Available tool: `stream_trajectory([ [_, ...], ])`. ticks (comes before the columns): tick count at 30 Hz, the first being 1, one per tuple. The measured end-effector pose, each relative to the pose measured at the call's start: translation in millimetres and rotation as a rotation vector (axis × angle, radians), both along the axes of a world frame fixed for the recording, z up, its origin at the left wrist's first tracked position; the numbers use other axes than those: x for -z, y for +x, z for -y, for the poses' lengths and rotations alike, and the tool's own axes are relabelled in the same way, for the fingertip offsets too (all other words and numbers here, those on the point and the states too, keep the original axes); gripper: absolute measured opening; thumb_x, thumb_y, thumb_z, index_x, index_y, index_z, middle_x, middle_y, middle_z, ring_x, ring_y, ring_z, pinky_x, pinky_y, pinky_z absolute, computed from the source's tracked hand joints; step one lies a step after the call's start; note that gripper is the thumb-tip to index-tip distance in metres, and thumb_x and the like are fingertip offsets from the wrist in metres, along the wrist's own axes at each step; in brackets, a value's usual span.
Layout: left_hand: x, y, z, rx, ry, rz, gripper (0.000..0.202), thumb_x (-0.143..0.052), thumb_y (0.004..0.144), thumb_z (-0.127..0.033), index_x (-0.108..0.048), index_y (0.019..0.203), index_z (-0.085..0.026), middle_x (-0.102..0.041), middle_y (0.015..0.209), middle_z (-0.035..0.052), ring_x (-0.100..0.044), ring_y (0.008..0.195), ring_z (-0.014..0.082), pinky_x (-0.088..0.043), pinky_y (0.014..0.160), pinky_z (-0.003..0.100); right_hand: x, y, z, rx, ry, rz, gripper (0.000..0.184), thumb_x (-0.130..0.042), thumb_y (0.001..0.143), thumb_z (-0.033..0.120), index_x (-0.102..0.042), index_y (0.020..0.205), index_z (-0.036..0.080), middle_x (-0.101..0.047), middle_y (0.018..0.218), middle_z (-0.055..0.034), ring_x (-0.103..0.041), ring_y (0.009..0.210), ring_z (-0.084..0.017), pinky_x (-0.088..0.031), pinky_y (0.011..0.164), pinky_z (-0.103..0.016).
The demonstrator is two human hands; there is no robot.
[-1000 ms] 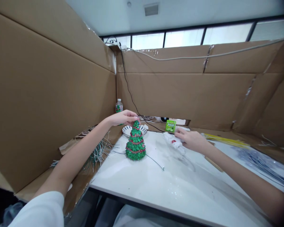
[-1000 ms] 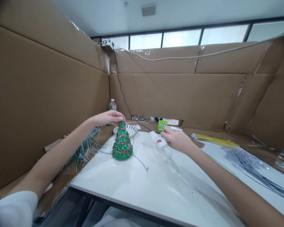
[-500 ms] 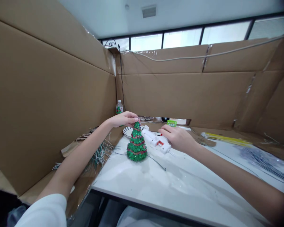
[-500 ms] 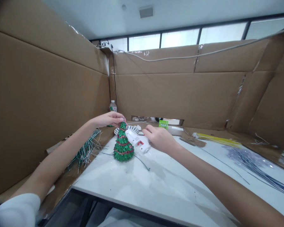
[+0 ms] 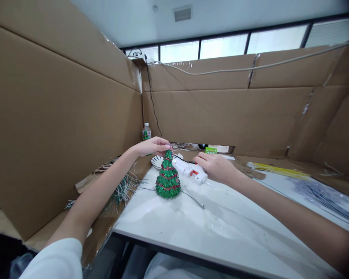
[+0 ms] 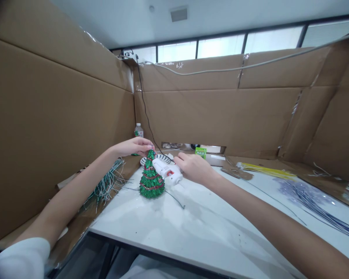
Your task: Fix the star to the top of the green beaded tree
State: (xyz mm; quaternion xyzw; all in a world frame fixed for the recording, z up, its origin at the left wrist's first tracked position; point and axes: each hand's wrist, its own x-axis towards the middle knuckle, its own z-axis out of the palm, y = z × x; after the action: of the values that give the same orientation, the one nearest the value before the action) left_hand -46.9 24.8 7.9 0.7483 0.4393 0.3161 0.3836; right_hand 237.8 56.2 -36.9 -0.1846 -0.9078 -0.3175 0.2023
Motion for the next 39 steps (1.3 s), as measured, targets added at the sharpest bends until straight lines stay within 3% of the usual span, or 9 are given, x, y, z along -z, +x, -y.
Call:
stream_trajectory([
  [15, -1.0, 0.4, 1.7, -0.001, -0.001, -0.007, 0.026, -0.062, 0.085, -0.036, -0.066, 0.096, -0.013, -0.070, 0.100, 0.0102, -0.067, 0.086, 0.0144, -0.053, 0.082, 0.029, 0.2, -1.8, -3.0, 0.011, 0.224, 0.049, 0.019, -0.040, 0.083, 0.001, -0.053, 0.075, 0.013, -0.056, 0.074, -0.0061, -0.041, 0.053, -0.011, -0.015, 0.052, -0.028],
  [39, -0.5, -0.5, 0.7, 0.007, 0.010, -0.021, 0.028, -0.062, 0.085, -0.039, -0.065, 0.096, -0.013, -0.070, 0.102, 0.0108, -0.067, 0.085, 0.0150, -0.053, 0.081, 0.029, -2.0, -1.6, -2.1, -0.065, 0.325, 0.021, 0.021, -0.039, 0.083, 0.000, -0.053, 0.073, 0.013, -0.052, 0.073, -0.0046, -0.036, 0.052, -0.010, -0.016, 0.052, -0.028],
])
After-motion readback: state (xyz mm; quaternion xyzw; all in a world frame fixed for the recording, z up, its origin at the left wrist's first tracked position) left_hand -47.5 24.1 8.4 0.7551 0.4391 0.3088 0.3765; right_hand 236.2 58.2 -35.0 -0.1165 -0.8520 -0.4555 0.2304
